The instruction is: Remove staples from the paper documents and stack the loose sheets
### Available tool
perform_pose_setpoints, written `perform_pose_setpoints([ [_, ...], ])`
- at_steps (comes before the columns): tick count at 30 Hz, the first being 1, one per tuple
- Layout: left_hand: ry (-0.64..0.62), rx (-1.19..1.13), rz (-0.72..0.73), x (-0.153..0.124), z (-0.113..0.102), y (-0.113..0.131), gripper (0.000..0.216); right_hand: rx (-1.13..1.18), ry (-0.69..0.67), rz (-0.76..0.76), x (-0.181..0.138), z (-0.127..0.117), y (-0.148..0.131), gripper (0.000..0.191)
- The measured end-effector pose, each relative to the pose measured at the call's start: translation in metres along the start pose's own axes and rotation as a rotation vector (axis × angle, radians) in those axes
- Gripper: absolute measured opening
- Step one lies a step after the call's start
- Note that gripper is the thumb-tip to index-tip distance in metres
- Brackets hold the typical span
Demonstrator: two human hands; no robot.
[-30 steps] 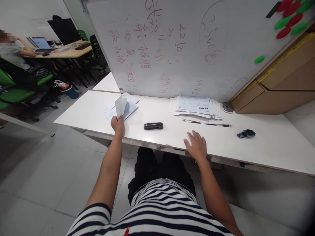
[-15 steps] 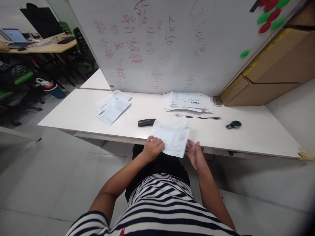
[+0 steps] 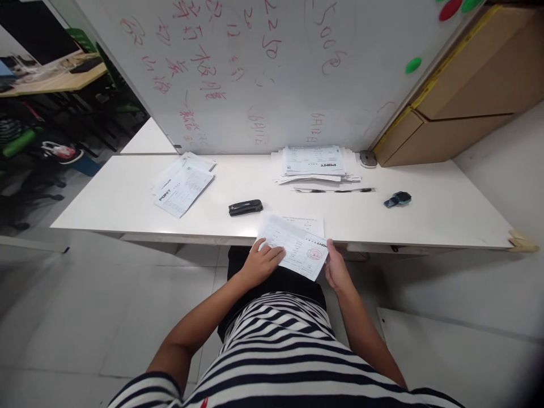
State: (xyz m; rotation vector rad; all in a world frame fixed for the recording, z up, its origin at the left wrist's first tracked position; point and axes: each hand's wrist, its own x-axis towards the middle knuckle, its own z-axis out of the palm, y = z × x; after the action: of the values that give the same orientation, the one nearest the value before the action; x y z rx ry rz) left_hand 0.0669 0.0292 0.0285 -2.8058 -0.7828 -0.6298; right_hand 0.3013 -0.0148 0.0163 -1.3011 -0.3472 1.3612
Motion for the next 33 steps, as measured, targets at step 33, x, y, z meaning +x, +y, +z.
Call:
perform_pose_setpoints([
  [33,-0.193,-0.113,-0.107,0.002,0.007,0.004,0.049,-0.207,-0.142,-0.002,0.010,-0.006,0.009,0.053],
])
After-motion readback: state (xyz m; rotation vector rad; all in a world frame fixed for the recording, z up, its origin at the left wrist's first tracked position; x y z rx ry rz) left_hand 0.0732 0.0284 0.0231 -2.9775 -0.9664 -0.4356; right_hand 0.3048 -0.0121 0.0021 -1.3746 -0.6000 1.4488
